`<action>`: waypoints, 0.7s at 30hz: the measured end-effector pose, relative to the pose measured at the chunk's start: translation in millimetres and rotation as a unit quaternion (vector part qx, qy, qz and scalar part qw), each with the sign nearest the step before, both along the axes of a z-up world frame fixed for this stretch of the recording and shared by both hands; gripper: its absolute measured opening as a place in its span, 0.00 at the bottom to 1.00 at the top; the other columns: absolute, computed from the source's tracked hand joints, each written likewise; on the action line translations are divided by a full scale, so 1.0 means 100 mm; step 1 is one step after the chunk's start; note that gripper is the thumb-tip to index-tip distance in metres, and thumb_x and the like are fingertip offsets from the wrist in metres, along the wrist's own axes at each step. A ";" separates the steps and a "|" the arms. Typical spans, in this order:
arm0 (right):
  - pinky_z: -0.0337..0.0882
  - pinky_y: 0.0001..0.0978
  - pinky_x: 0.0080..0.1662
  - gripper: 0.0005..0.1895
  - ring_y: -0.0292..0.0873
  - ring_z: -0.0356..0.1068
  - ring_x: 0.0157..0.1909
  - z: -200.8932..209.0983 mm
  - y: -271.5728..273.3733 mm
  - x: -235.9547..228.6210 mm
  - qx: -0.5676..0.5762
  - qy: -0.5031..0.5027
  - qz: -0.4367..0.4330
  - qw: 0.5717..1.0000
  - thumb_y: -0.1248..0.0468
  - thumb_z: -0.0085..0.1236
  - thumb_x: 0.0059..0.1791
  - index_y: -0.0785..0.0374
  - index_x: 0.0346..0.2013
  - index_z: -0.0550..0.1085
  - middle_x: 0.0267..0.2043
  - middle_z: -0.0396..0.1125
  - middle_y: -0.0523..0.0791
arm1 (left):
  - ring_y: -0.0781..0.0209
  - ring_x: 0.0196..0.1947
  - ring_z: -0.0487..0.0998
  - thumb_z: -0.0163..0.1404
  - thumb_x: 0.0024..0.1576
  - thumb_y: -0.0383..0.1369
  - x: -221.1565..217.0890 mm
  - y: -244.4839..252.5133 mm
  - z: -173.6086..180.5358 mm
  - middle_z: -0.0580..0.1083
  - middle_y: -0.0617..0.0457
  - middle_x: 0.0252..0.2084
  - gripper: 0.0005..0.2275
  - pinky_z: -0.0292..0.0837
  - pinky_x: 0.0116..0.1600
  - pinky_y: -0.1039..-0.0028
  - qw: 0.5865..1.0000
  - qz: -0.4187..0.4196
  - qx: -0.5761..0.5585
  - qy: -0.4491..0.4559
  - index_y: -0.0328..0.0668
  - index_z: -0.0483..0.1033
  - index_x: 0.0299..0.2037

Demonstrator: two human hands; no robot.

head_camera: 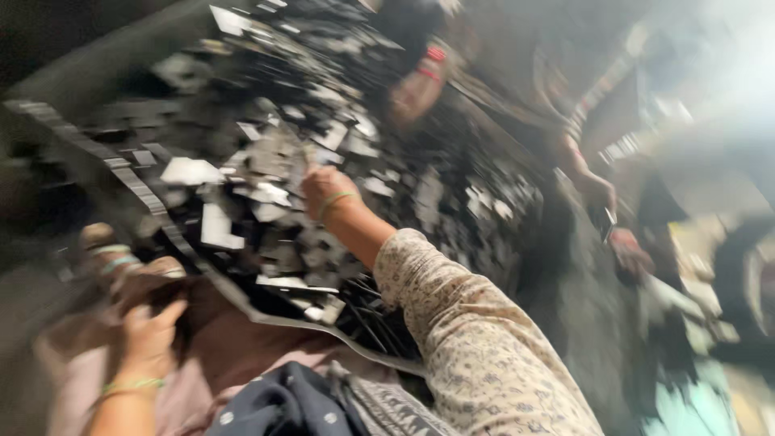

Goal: The person sits on the floor and sorts small metal brackets and pins from a large pile in a metal bin. They pick up items by hand, inspect them, and place them back into the bin or onto a nearby surface.

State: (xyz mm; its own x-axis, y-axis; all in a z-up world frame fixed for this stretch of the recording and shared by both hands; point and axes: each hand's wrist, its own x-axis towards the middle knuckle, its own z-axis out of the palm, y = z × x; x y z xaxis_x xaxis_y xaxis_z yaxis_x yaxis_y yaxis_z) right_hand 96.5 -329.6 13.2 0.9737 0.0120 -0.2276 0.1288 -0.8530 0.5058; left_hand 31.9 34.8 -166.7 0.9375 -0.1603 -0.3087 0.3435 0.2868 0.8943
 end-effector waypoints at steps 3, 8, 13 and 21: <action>0.75 0.36 0.31 0.30 0.44 0.73 0.33 0.09 0.16 -0.61 0.046 -0.021 0.045 0.998 0.63 0.51 0.45 0.82 0.59 0.68 0.36 0.74 0.50 | 0.64 0.45 0.76 0.55 0.55 0.23 0.07 -0.01 0.02 0.76 0.59 0.48 0.14 0.71 0.52 0.72 0.999 -0.014 -0.039 -0.009 0.40 0.77 0.52; 0.75 0.34 0.24 0.39 0.44 0.70 0.27 0.54 0.68 -1.44 0.190 -0.097 -0.019 0.977 0.66 0.52 0.43 0.89 0.65 0.58 0.51 0.69 0.66 | 0.64 0.45 0.76 0.55 0.55 0.23 0.18 0.09 -0.03 0.76 0.59 0.48 0.13 0.71 0.52 0.72 0.999 -0.031 0.014 0.011 0.40 0.77 0.51; 0.74 0.43 0.30 0.43 0.53 0.69 0.29 0.89 0.72 -2.24 0.430 -0.003 -0.229 0.873 0.68 0.57 0.40 0.70 0.70 0.58 0.35 0.66 0.57 | 0.64 0.44 0.76 0.56 0.56 0.24 0.11 0.21 -0.18 0.76 0.59 0.47 0.12 0.71 0.52 0.72 0.998 -0.025 0.043 0.027 0.40 0.77 0.51; 0.74 0.47 0.51 0.45 0.58 0.75 0.50 0.67 -0.88 -3.69 0.383 -0.407 -0.400 0.726 0.46 0.61 0.50 0.80 0.66 0.60 0.48 0.72 0.61 | 0.65 0.43 0.76 0.56 0.58 0.24 0.05 0.13 -0.26 0.76 0.58 0.47 0.11 0.71 0.51 0.72 0.997 -0.047 0.055 0.032 0.40 0.77 0.50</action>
